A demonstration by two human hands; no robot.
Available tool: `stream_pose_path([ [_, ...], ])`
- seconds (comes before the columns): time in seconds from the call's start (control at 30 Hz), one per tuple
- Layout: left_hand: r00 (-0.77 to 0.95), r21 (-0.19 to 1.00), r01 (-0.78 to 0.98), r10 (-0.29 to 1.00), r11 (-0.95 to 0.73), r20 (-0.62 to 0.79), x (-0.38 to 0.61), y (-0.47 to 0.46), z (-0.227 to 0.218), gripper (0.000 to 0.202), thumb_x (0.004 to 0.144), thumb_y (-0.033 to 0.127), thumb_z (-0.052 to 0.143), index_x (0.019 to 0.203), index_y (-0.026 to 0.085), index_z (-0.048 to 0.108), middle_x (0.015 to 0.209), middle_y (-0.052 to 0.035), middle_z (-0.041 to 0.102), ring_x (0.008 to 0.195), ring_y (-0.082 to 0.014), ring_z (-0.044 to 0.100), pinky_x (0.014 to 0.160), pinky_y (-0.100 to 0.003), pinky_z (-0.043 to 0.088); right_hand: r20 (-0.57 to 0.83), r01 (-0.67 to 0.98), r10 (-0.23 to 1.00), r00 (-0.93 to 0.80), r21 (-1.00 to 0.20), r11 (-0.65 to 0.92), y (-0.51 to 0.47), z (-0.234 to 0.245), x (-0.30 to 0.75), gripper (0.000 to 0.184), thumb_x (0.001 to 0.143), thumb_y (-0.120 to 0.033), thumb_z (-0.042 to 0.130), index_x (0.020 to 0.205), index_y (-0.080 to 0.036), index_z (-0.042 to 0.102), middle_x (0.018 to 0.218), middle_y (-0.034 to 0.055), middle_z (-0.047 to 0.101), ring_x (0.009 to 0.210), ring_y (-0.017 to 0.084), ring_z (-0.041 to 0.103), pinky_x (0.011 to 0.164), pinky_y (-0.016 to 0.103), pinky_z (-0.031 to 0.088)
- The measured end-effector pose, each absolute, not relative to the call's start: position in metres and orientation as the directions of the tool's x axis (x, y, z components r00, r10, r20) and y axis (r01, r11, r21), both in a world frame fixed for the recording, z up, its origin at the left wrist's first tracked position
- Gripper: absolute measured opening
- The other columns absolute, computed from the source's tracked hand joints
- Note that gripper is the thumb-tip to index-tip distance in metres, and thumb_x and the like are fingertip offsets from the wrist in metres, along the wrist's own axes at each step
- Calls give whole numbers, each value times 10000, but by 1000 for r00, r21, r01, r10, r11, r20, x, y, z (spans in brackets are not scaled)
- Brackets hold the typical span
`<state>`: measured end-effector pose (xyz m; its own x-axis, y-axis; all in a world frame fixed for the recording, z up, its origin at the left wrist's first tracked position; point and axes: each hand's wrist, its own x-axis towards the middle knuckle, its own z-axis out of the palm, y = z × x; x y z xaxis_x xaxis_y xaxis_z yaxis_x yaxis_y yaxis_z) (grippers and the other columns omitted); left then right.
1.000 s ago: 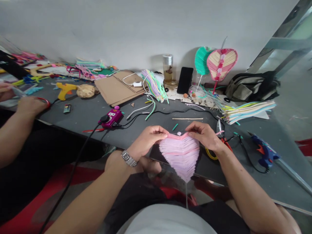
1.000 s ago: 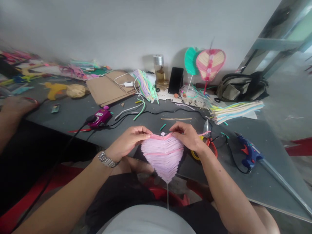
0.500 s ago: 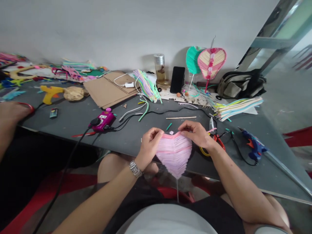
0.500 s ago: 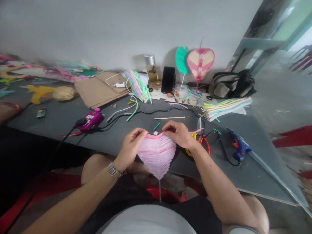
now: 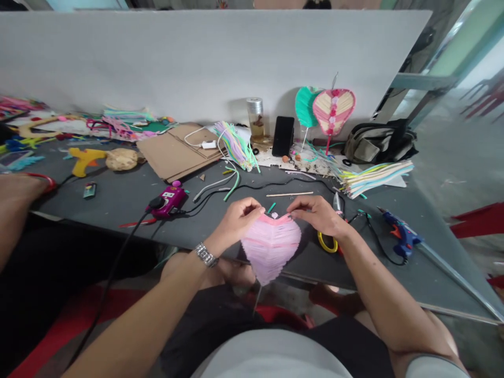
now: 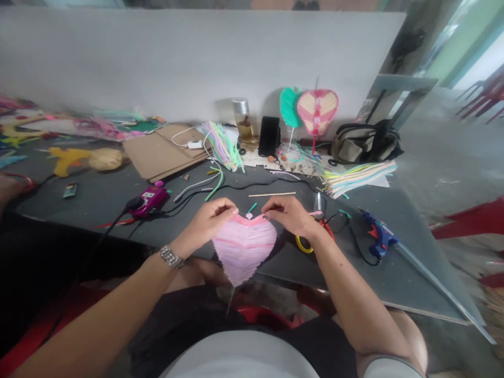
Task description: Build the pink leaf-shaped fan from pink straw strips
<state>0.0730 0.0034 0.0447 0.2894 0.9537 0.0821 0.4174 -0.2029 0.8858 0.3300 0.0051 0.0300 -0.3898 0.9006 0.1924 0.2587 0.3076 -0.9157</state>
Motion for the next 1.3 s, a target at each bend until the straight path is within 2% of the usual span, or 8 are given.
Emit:
stream_pose_path([
  [0.13,403,838,500,915,-217,-3,67,4,52,181,851,337,599,786,178,653,721,0,628,653,-138,515,606,-251,376,183,291,888,-423,-900,325,3,33,326,118,842,-265,698,867,-176,772,828,26,758,773,162,645,724,282,474],
  [0.37,379,891,439,923,-111,-72,62,0,48,206,824,379,614,805,176,642,761,3,623,690,-142,513,641,-261,376,173,288,875,-452,-900,327,-3,32,321,110,851,-244,645,879,-176,727,850,32,744,795,178,664,746,305,492],
  [0.43,367,907,413,927,-83,-82,59,0,47,223,820,398,631,808,176,645,759,6,619,693,-143,508,651,-264,374,293,358,882,-368,-831,426,-10,34,318,112,863,-235,655,945,-186,713,941,54,754,874,205,682,811,343,509],
  [0.53,335,925,379,938,-42,-95,57,0,47,243,814,418,655,808,175,651,755,10,611,701,-143,504,667,-268,372,572,546,782,-247,-585,600,-25,35,314,80,899,-231,660,966,-201,693,1050,97,738,1013,254,666,924,410,489],
  [0.63,309,952,304,945,12,-110,58,4,47,267,797,437,687,815,173,654,771,8,617,709,-141,512,675,-267,376,609,630,744,-275,-471,618,-36,28,310,54,936,-232,636,951,-207,682,956,92,727,942,250,663,852,381,501],
  [0.77,297,971,233,948,49,-119,60,12,42,283,784,439,712,865,172,670,827,-7,657,736,-146,554,689,-268,400,460,620,861,-218,-616,486,-37,13,304,150,934,-216,626,1068,-224,692,898,42,730,797,199,667,730,314,492],
  [0.97,435,881,439,900,-176,-37,63,16,40,201,859,312,612,951,181,733,915,-49,746,785,-168,622,717,-287,451,300,275,947,-113,-907,320,-29,1,293,96,898,-275,675,965,-212,703,891,28,752,783,171,689,711,287,511],
  [1.3,524,803,509,852,-309,-4,80,21,42,95,814,237,677,865,187,739,838,-30,748,751,-162,643,689,-271,462,225,98,958,-180,-965,245,-32,-7,294,200,898,-369,748,1008,-204,726,973,60,765,852,179,710,753,301,539],
])
